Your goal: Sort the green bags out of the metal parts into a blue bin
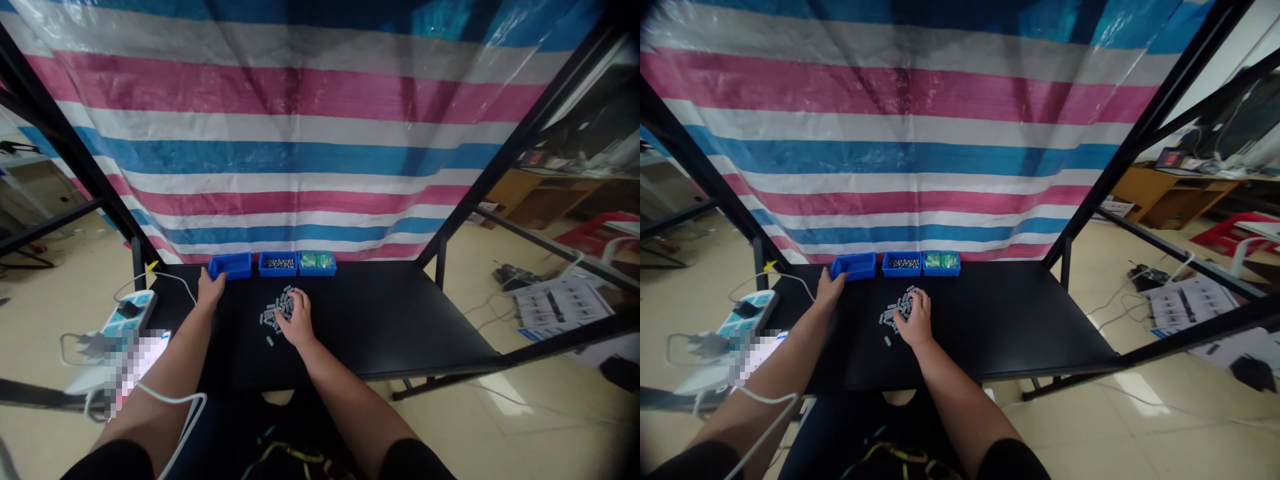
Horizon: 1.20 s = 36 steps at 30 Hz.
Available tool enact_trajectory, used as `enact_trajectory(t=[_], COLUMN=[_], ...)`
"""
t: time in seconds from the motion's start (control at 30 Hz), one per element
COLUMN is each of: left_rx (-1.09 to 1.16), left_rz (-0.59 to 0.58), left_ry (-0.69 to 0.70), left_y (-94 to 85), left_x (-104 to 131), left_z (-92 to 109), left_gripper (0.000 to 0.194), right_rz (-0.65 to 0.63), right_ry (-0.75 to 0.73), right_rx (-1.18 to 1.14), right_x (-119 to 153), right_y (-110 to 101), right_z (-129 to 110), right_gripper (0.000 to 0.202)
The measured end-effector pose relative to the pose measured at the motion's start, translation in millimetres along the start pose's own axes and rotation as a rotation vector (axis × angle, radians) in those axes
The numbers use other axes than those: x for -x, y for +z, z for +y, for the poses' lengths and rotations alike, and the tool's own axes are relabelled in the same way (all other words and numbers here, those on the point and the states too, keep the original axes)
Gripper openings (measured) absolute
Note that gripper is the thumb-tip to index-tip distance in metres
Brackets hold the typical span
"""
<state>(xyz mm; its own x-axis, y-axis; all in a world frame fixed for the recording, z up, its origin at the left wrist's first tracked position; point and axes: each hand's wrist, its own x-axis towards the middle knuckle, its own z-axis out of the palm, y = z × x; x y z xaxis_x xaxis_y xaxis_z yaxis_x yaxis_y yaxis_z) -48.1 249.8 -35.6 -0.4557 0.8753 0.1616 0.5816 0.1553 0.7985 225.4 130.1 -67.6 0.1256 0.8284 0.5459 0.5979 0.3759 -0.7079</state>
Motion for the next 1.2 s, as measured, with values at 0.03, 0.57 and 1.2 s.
enact_trajectory(t=[0.03, 0.57, 1.2], left_rx=[-0.017, -0.469, -0.397], left_rz=[-0.007, -0.071, -0.143], left_ry=[0.005, 0.645, 1.034], left_y=[0.8, 28.7, 26.2], left_x=[0, 24, 66], left_z=[2, 52, 51], left_gripper=[0.092, 0.052, 0.013], right_rz=[0.011, 0.105, 0.172], right_ry=[0.002, 0.009, 0.076], right_rx=[-0.019, -0.139, -0.212], right_x=[0, -3, -6], right_y=[0, 1, 1], right_z=[1, 7, 19], right_gripper=[0.046, 0.034, 0.027])
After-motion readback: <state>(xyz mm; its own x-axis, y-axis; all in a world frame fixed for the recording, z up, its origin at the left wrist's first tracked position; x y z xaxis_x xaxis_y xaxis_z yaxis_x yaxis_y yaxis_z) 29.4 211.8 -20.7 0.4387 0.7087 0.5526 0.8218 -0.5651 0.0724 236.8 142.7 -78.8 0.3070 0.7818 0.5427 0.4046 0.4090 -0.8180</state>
